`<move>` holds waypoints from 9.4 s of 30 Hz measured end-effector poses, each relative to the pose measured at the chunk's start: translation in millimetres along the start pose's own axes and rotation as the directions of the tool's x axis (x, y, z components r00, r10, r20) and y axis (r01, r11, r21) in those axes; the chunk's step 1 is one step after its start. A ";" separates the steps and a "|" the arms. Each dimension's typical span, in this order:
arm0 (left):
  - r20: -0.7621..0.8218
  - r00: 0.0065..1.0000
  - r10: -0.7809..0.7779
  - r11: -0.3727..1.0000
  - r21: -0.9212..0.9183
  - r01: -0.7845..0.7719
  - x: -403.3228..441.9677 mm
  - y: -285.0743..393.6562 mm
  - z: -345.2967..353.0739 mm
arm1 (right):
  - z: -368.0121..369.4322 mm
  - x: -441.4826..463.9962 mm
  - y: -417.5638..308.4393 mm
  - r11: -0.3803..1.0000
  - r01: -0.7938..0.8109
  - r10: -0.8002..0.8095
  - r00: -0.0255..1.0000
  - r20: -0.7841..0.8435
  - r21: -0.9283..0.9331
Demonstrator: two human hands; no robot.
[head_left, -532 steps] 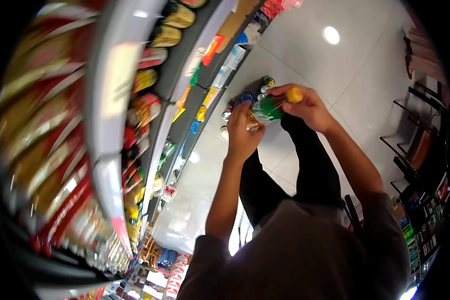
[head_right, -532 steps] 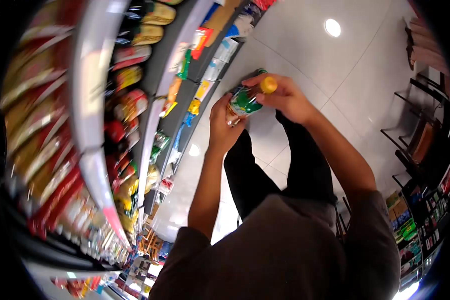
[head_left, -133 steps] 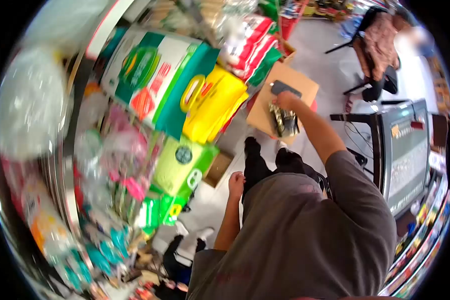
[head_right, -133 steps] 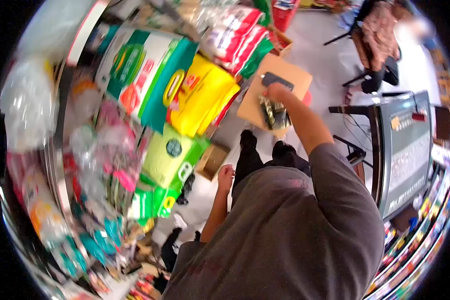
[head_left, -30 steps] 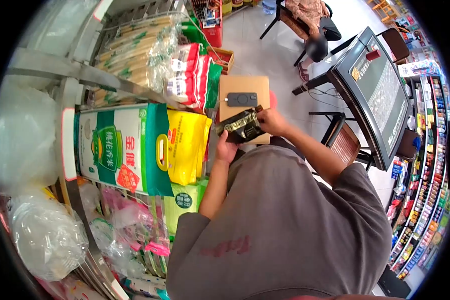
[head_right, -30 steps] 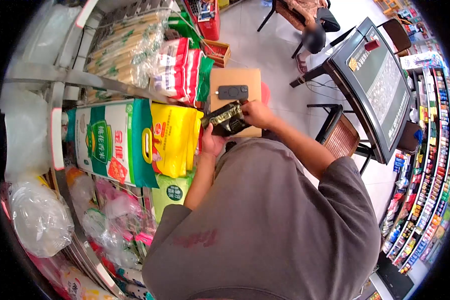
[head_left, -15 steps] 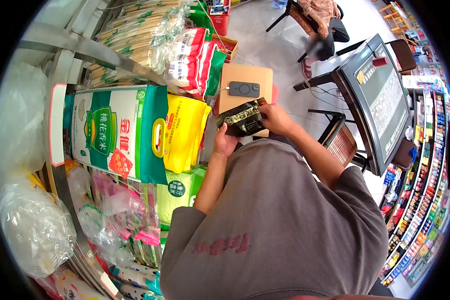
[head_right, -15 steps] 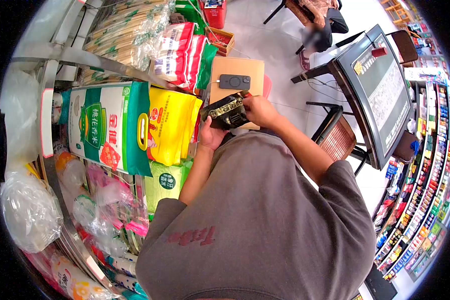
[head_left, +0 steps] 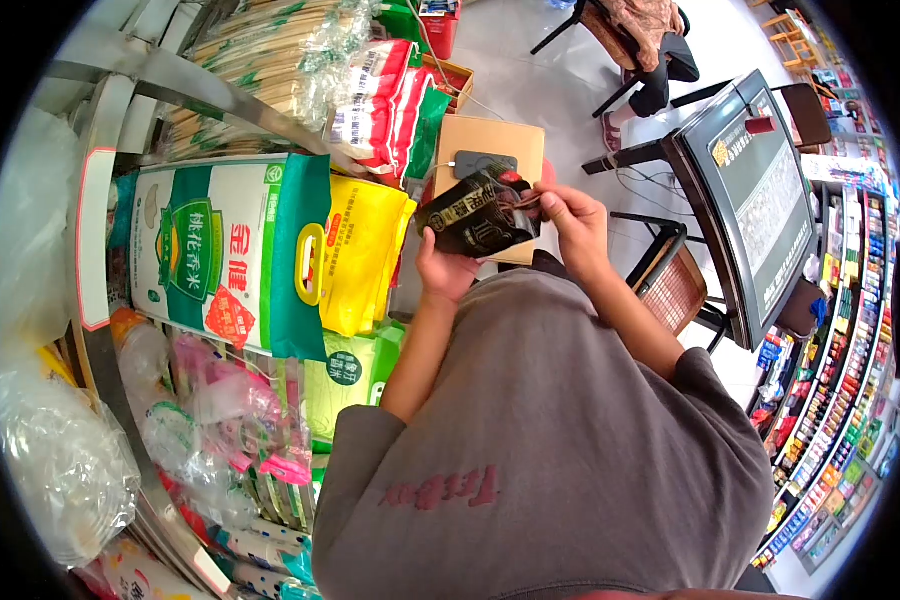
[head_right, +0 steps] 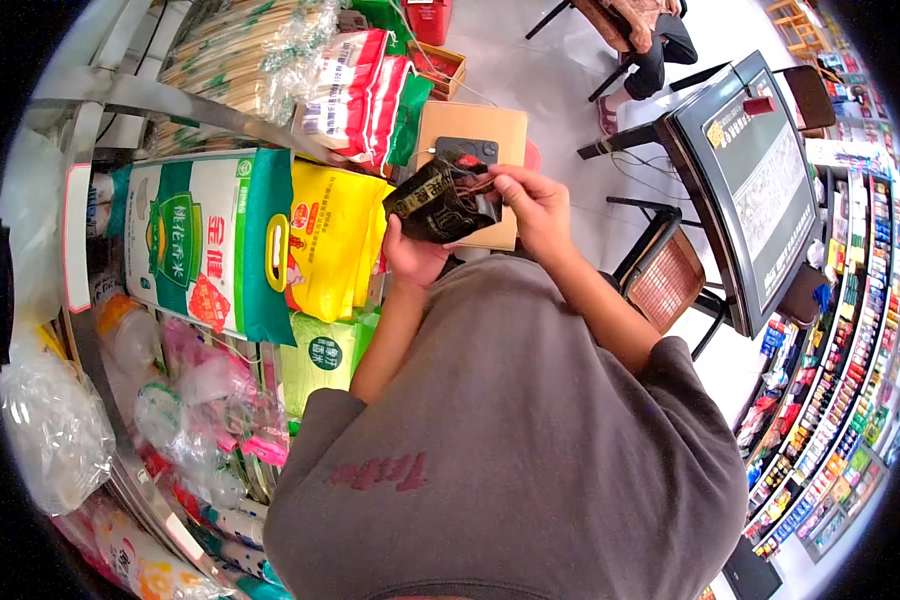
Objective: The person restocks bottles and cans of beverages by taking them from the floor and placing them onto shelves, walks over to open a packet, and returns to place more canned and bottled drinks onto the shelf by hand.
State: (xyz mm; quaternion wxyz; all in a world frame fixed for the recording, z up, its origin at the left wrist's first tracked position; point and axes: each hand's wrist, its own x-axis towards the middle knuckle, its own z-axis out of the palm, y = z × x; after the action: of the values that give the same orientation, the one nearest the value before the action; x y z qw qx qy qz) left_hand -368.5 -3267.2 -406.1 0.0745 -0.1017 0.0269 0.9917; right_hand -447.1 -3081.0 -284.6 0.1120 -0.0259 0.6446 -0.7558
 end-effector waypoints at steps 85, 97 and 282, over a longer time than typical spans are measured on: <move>-0.538 0.376 -0.754 -0.447 0.001 -0.895 62.6 -256.9 -78.3 | -44.1 -605.7 349.7 0.625 -0.387 0.608 -0.304 -0.733 0.678; -0.299 -0.266 -0.917 -0.108 0.825 -0.554 -221.8 -683.3 51.0 | -290.6 -717.9 149.7 0.986 -0.047 0.140 -0.273 -0.952 0.158; -0.777 -0.241 -0.581 -0.140 0.387 -0.911 112.1 -2851.1 -241.4 | -2330.3 -1130.4 253.5 0.455 0.763 0.866 -0.258 -0.429 0.459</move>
State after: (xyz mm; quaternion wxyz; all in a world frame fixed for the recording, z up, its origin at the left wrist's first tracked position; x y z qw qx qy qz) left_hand 7.3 -452.4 -774.1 -0.5304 -0.6756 -0.4862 0.1605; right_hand 260.0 -631.3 -804.8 -0.3991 0.6969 -0.0909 -0.5889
